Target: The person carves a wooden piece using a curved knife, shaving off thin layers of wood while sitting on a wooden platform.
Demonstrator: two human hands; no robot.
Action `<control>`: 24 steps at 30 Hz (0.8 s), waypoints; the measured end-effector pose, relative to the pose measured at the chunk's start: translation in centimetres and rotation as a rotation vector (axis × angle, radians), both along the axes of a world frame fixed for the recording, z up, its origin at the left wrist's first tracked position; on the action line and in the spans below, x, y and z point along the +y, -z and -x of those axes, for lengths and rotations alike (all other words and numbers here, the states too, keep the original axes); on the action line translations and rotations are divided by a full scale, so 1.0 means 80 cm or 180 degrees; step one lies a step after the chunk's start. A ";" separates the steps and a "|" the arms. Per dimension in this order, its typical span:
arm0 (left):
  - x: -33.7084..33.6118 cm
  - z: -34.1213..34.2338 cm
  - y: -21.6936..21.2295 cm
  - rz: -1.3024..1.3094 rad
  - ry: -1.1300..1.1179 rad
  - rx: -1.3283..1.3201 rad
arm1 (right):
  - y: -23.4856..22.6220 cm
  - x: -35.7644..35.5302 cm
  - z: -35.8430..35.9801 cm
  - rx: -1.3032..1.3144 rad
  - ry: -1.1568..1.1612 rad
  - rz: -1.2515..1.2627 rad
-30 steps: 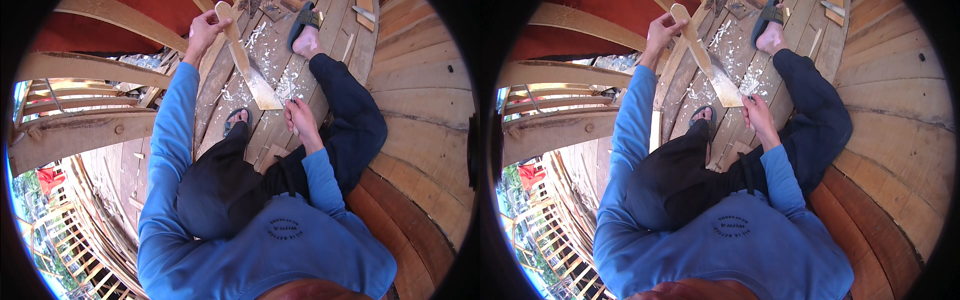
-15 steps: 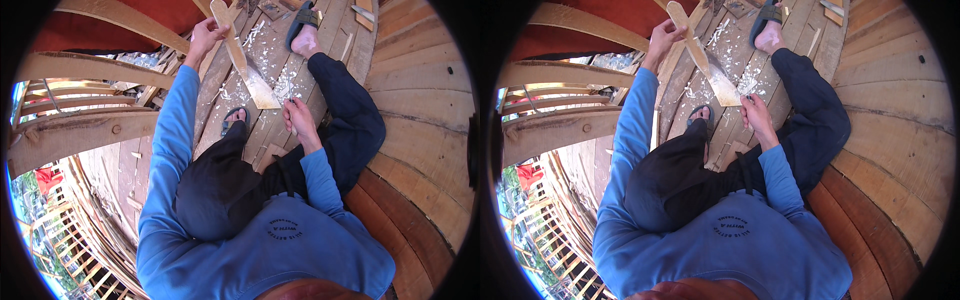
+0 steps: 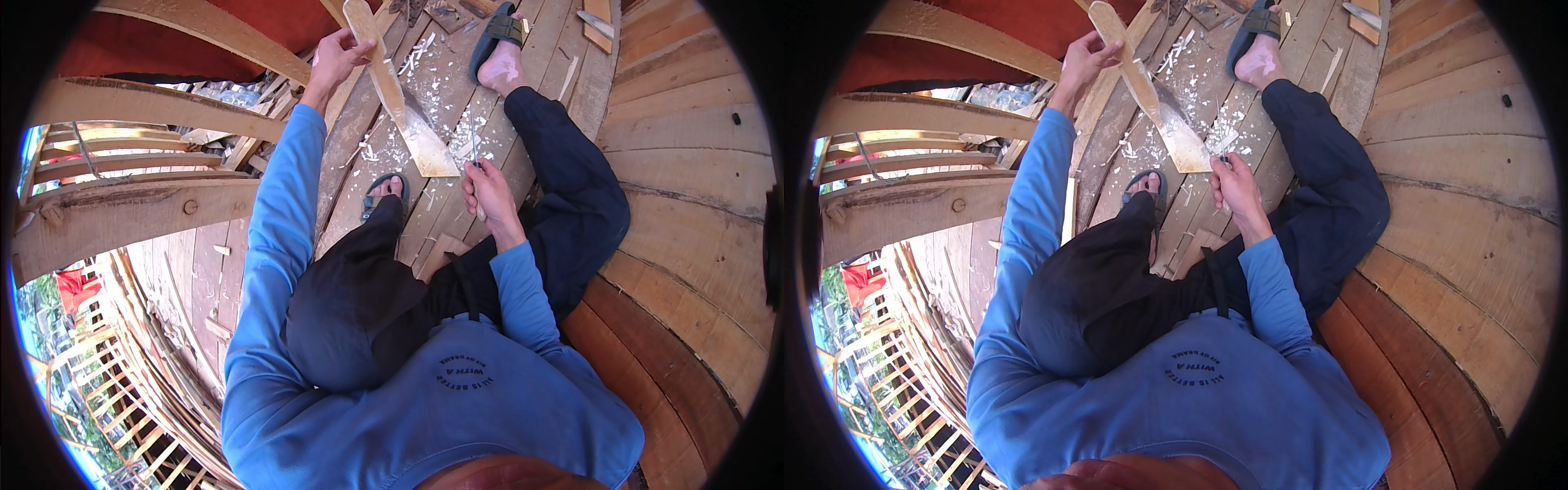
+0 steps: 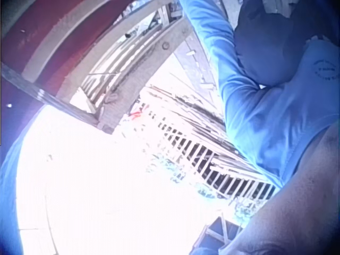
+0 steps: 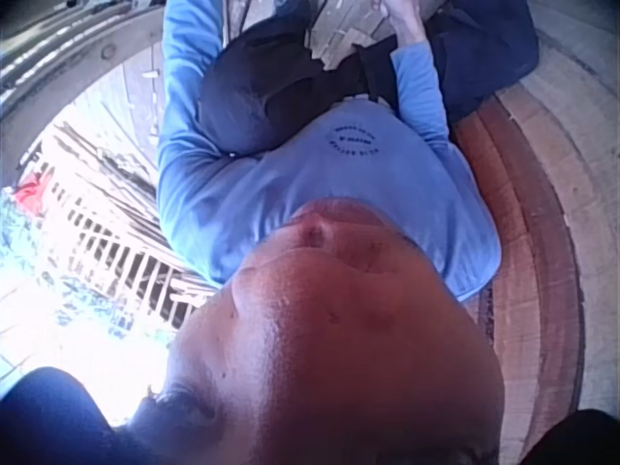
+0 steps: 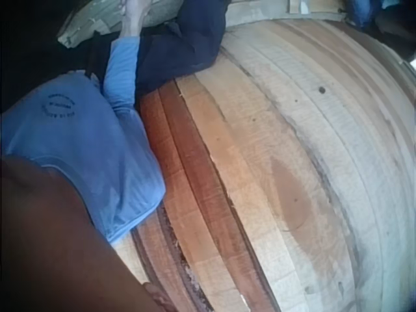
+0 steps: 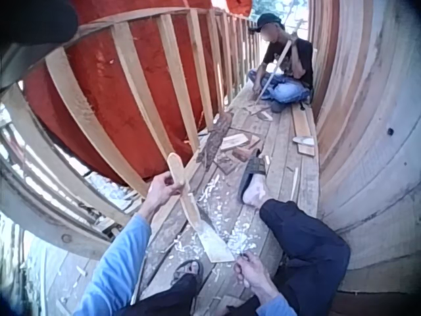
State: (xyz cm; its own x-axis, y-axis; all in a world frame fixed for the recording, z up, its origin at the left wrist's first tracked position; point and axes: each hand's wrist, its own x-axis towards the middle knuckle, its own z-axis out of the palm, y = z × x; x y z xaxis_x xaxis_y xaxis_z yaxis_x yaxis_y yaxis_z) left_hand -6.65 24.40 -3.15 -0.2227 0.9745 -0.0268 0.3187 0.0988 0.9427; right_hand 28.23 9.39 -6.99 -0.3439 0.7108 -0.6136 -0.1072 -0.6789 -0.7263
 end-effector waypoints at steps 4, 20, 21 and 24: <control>-0.005 -0.005 -0.009 0.0006 -0.0169 0.0366 | 0.002 0.000 -0.002 -0.0001 -0.0012 -0.0015; -0.081 0.061 -0.034 0.0430 -0.0362 -0.0049 | -0.002 -0.002 0.003 -0.0155 -0.0126 -0.0220; -0.088 0.059 -0.038 0.0431 -0.0334 -0.0049 | -0.003 -0.002 0.003 -0.0170 -0.0107 -0.0218; -0.106 0.059 -0.053 0.0432 -0.0226 -0.0036 | -0.008 -0.003 0.004 -0.0146 -0.0105 -0.0271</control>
State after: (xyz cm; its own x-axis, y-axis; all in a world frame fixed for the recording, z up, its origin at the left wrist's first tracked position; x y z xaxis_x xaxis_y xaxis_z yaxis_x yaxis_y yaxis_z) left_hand -11.37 15.89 1.10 -0.2900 0.9435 -0.1602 0.2958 0.2476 0.9226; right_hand 27.92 9.17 -6.38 -0.3408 0.7498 -0.5671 -0.0510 -0.6171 -0.7853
